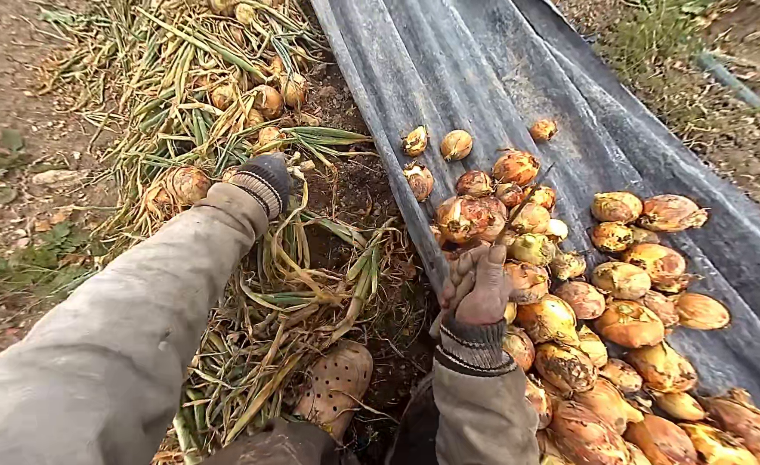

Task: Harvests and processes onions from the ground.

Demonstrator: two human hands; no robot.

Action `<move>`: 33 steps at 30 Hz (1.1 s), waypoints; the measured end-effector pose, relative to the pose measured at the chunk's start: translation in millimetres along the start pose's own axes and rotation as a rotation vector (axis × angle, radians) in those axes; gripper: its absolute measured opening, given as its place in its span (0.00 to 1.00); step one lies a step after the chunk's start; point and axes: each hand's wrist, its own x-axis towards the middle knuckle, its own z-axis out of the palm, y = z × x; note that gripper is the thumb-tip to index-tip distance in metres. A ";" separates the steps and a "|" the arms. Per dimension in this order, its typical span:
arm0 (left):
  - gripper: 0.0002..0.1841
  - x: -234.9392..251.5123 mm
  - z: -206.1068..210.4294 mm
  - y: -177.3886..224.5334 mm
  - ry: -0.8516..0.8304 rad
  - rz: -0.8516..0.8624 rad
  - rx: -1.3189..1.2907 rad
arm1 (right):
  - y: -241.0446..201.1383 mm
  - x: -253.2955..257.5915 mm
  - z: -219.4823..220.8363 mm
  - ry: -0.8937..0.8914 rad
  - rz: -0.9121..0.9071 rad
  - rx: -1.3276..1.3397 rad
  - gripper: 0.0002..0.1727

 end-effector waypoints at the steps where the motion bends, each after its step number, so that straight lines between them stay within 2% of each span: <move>1: 0.27 17.7 6.4 -5.5 0.002 -0.033 0.006 | 9.9 -3.7 6.4 -0.032 0.040 -0.057 0.30; 3: 0.34 49.8 29.5 -5.1 -0.083 -0.120 -0.010 | 25.0 -22.1 26.8 -0.155 0.124 -0.175 0.34; 4: 0.32 54.0 43.0 -3.4 -0.117 -0.136 0.018 | 29.4 -31.5 36.3 -0.240 0.132 -0.243 0.38; 7: 0.20 33.9 55.7 1.7 -0.195 -0.078 0.178 | 40.4 -50.1 53.4 -0.424 0.080 -0.395 0.42; 9: 0.13 19.4 37.0 3.3 -0.290 0.019 0.298 | 44.0 -55.1 55.0 -0.477 0.080 -0.464 0.41; 11: 0.13 12.1 17.6 -2.1 -0.369 0.088 0.370 | 43.6 -53.8 53.4 -0.493 0.135 -0.476 0.40; 14: 0.23 33.4 38.5 -22.7 -0.205 0.000 0.277 | 43.6 -48.2 51.6 -0.464 0.211 -0.453 0.37; 15: 0.27 31.5 34.5 -22.3 -0.209 -0.018 0.260 | 43.8 -47.2 51.3 -0.462 0.222 -0.452 0.37; 17: 0.30 7.7 9.5 -13.3 -0.346 -0.002 0.289 | 44.1 -48.7 49.6 -0.474 0.234 -0.479 0.38; 19: 0.31 -14.5 -5.0 -8.9 -0.372 0.037 0.281 | 43.4 -50.2 48.1 -0.484 0.249 -0.492 0.39; 22: 0.30 -25.7 6.5 -21.5 -0.300 0.081 0.297 | 46.4 -50.0 46.3 -0.472 0.241 -0.463 0.39; 24: 0.23 -45.4 17.0 -36.2 -0.243 0.133 0.368 | 44.7 -47.2 44.7 -0.463 0.253 -0.441 0.40; 27: 0.19 -84.5 24.0 -67.2 -0.227 0.104 0.414 | 36.6 -45.5 43.9 -0.493 0.305 -0.487 0.41; 29: 0.17 -104.7 29.3 -92.8 -0.243 0.060 0.350 | 37.2 -48.1 45.0 -0.514 0.326 -0.543 0.42; 30: 0.15 -113.1 34.4 -105.4 -0.245 0.041 0.238 | 37.6 -50.4 46.4 -0.527 0.331 -0.569 0.42; 31: 0.13 -122.5 40.5 -114.4 -0.229 0.009 0.069 | 35.5 -52.6 48.3 -0.542 0.345 -0.584 0.41; 33: 0.14 -146.0 62.2 -125.6 -0.079 -0.059 -0.333 | 29.6 -55.7 52.8 -0.594 0.389 -0.609 0.39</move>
